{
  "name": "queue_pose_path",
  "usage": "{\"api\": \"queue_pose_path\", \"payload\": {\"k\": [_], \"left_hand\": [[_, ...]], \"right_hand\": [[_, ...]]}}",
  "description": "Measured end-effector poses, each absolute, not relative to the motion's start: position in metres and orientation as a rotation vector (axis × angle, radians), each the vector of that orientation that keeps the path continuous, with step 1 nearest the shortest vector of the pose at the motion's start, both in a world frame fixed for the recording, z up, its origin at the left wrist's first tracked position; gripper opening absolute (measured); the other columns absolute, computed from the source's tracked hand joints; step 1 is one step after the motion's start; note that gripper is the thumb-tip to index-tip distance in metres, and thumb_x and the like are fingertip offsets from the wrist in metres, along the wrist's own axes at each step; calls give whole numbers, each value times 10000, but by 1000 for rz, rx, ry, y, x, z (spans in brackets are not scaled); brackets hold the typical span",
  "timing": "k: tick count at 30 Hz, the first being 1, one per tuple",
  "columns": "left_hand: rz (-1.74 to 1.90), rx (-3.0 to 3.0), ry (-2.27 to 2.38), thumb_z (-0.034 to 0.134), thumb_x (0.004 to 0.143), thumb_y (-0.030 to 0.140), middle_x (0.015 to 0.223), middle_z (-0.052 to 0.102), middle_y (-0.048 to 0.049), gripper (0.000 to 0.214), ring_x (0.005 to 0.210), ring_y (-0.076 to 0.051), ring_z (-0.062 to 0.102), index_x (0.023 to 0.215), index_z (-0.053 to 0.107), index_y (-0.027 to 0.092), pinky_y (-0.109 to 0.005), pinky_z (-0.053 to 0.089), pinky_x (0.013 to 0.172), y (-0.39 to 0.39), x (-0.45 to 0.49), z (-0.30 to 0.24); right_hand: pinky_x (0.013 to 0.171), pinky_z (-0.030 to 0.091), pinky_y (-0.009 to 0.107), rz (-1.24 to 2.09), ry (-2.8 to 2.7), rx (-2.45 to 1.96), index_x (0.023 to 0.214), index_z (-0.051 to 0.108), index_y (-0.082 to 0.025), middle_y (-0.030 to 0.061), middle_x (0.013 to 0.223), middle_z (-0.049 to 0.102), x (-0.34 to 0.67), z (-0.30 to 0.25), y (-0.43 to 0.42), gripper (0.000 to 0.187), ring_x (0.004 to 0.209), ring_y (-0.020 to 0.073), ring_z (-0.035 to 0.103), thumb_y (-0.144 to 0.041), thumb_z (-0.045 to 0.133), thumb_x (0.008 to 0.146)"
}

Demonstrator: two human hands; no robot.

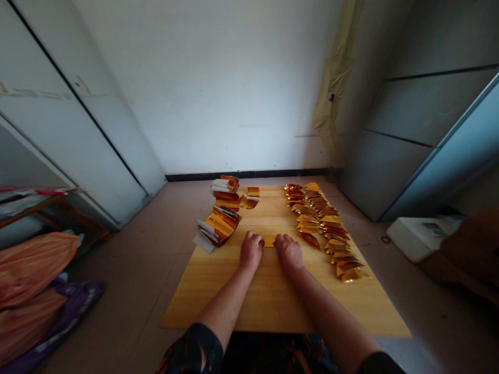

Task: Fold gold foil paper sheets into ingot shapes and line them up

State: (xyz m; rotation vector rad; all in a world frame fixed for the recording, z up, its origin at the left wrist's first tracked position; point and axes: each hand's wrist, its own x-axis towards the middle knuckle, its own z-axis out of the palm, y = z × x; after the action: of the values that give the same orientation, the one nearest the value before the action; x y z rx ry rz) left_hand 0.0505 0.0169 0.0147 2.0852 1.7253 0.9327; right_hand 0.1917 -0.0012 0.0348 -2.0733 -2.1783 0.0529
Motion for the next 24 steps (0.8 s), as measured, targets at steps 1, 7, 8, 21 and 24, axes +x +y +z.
{"api": "queue_pose_path", "payload": {"k": [1,7,8,21,24], "left_hand": [[912,2104,1709,482,764,29,871,538,-38,218,822,-124,526,700,632,175,-230,439,775,17,50,14],[740,2263,1721,463,769,35,887,570,-56,280,889,-153,524,791,697,186,-254,429,802,18,44,13],[707,2282,1718,467,777,47,874,576,-57,277,877,-155,528,810,703,189,-257,428,795,19,43,14],[488,2205,1738,530,807,182,902,669,-25,190,861,-148,609,855,708,228,-235,426,771,23,41,28],[484,2178,1789,553,812,240,911,684,-28,160,858,-155,618,845,709,230,-238,426,761,23,41,31]], "right_hand": [[700,353,257,55,-2183,-2060,973,570,-206,69,952,619,192,35,-2,146,875,165,573,-258,442,925],[738,348,253,149,-2187,-1998,950,612,-211,61,975,608,199,37,-6,177,924,170,543,-212,438,918],[743,348,251,167,-2173,-1992,944,619,-212,57,972,607,200,37,-6,186,925,168,540,-199,435,915],[705,376,244,171,-2170,-1991,874,645,-189,67,954,624,190,40,5,188,880,158,571,-183,457,858],[714,385,255,203,-2088,-2067,855,646,-187,72,944,623,185,45,3,186,887,170,578,-302,499,850]]}}
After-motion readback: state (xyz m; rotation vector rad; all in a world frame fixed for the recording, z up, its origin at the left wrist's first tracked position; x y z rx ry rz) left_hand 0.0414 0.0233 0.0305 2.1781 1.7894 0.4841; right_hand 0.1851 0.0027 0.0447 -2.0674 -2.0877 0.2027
